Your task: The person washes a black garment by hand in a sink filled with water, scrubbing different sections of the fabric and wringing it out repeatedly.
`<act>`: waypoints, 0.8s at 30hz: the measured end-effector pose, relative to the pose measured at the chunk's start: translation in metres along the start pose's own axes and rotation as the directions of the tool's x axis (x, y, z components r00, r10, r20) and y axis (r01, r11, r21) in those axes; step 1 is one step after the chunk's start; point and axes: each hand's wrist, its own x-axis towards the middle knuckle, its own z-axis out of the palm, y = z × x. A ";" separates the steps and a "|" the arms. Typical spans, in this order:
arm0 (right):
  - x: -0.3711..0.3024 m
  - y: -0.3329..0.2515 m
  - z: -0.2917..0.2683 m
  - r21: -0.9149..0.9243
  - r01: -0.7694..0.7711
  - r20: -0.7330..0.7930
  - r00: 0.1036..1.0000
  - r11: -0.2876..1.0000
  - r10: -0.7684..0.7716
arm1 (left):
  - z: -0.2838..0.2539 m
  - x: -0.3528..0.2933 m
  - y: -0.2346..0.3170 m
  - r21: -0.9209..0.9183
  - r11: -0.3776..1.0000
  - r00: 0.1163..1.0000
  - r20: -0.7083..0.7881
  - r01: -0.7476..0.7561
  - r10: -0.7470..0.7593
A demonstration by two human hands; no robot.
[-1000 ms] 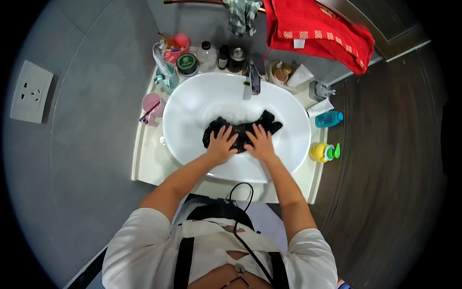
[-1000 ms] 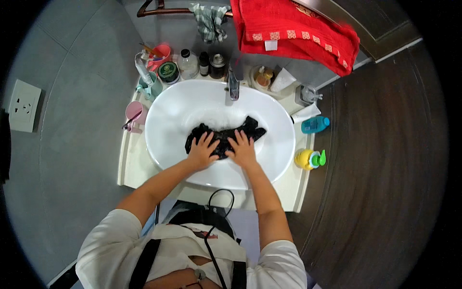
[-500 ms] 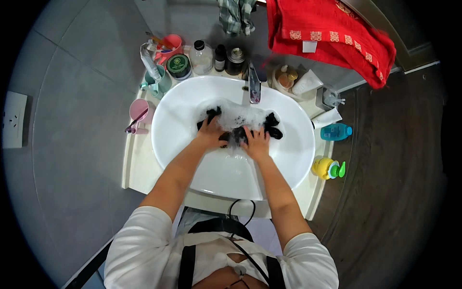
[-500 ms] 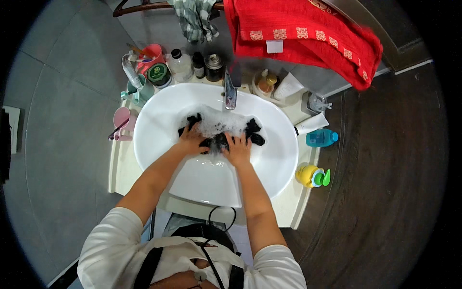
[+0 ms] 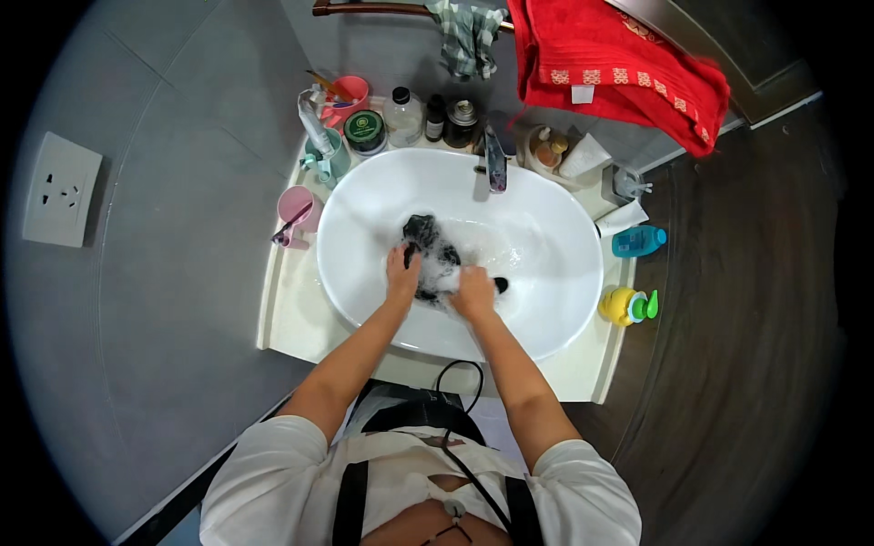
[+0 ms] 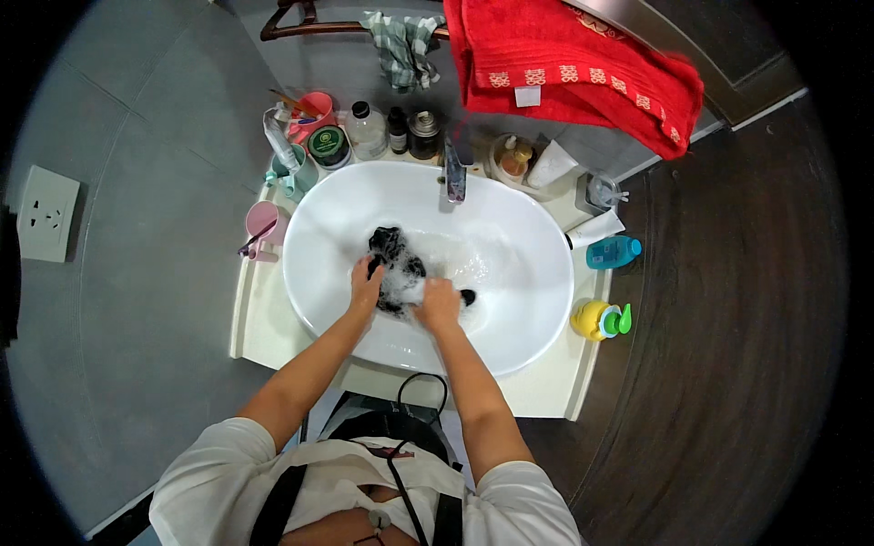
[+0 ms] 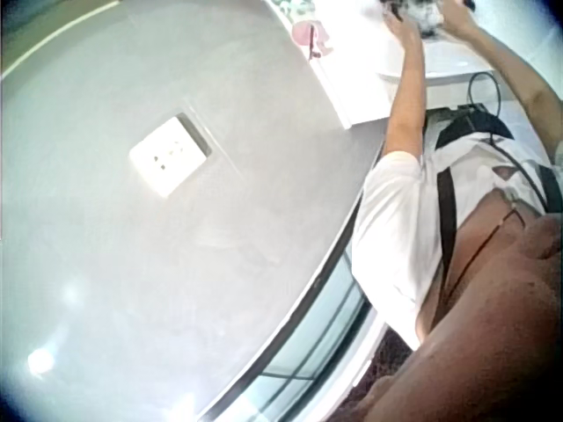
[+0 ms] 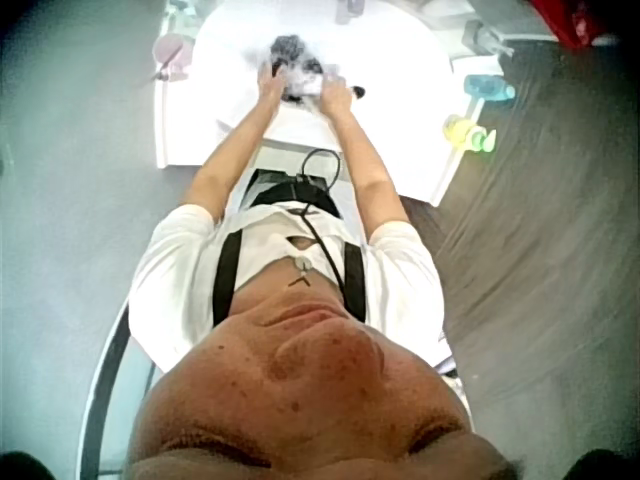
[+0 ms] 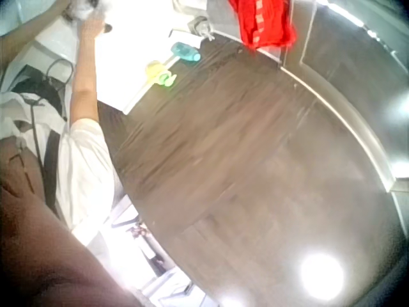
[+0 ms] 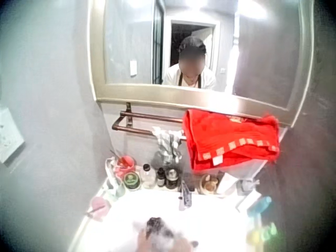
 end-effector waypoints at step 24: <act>-0.006 -0.102 -0.164 0.942 0.155 -0.149 0.988 -0.297 0.042 | -0.052 -0.047 0.156 -0.608 0.362 0.685 0.715 0.707 -0.139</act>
